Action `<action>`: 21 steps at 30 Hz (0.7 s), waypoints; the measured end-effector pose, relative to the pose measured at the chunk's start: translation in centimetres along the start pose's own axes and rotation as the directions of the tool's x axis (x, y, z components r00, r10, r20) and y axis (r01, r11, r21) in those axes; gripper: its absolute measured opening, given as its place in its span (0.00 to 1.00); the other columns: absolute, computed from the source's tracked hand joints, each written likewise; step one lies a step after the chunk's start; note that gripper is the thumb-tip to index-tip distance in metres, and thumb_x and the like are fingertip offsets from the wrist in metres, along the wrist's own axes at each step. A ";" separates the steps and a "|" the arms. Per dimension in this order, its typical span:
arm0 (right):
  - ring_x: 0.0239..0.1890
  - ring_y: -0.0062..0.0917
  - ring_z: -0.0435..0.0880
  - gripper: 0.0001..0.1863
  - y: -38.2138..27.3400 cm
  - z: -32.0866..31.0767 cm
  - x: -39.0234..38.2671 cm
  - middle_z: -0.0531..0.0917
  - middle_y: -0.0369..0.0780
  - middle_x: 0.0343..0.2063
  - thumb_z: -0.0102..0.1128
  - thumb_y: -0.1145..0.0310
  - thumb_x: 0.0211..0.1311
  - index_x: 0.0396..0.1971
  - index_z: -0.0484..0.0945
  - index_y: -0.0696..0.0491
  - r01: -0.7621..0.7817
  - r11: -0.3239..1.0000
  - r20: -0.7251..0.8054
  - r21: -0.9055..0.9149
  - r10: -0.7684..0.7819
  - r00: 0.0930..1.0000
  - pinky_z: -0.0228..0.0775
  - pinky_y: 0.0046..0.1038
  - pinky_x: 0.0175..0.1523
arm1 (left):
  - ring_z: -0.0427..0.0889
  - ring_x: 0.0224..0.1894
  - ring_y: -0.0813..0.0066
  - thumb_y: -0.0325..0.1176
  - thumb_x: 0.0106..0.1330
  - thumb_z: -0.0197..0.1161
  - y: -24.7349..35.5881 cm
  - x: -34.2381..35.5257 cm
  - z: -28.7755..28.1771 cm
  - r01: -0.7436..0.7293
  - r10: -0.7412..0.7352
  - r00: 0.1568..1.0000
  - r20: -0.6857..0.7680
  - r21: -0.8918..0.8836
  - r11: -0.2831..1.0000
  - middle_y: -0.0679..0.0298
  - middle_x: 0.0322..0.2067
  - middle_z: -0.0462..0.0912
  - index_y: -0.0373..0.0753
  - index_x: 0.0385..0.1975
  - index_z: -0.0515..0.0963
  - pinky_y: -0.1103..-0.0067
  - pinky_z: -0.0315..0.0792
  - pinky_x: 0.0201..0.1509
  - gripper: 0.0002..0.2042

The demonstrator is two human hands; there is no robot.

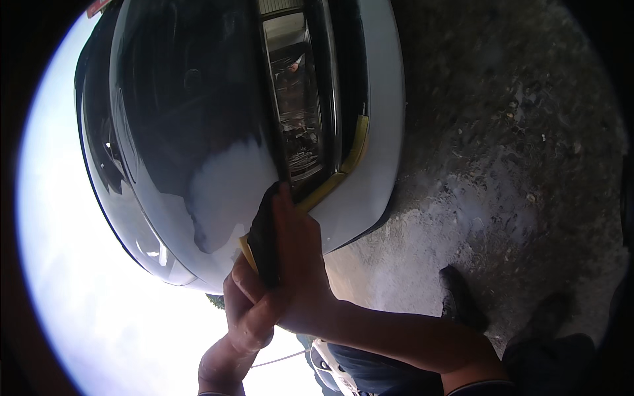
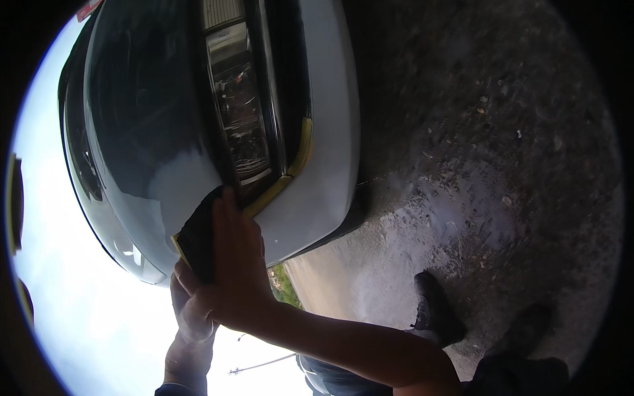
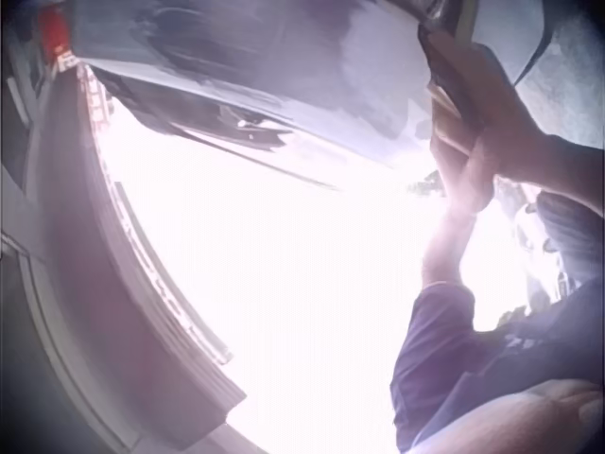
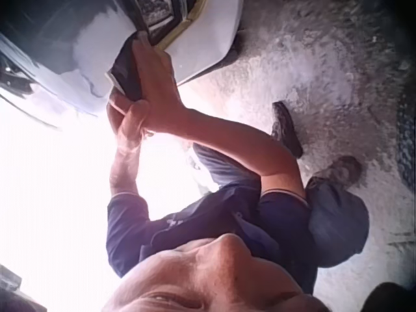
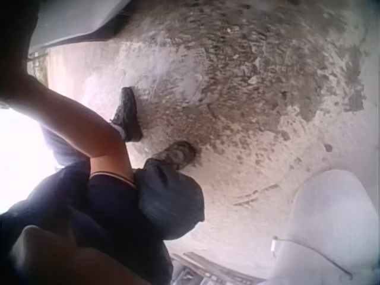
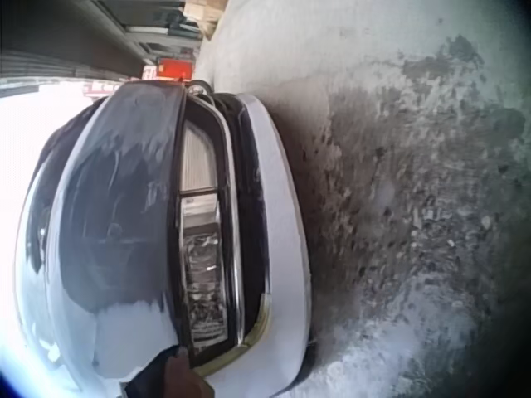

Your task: The person sands the front bumper of a grey car using a green sanding block and a black sanding pad. They repeatedly dip the sanding block into a bucket of water and rub the surface of the bumper, focusing on the area around the headlight and the lower edge.

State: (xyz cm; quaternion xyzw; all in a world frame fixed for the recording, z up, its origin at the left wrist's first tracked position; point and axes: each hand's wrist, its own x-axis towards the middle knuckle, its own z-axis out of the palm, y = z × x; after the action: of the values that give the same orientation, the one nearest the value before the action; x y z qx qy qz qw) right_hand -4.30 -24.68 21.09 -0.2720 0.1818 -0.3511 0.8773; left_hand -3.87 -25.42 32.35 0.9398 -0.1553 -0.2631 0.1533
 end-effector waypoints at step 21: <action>0.63 0.49 0.65 0.55 1.1 -1.2 -0.7 0.65 0.59 0.63 0.63 0.46 0.58 0.72 0.49 0.70 -0.194 0.976 0.195 0.102 0.172 0.966 0.58 0.49 0.69 | 0.74 0.49 0.70 0.37 0.57 0.62 -2.8 -1.3 1.1 -0.063 0.061 0.993 -0.103 -0.016 0.998 0.57 0.47 0.76 0.29 0.40 0.75 0.77 0.68 0.55 0.17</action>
State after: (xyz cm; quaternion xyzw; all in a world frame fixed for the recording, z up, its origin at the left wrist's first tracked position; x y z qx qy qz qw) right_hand -4.85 -23.96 19.58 -0.2320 0.1022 -0.2519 0.9340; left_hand -4.96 -22.65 31.05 0.9452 -0.1737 -0.2112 0.1782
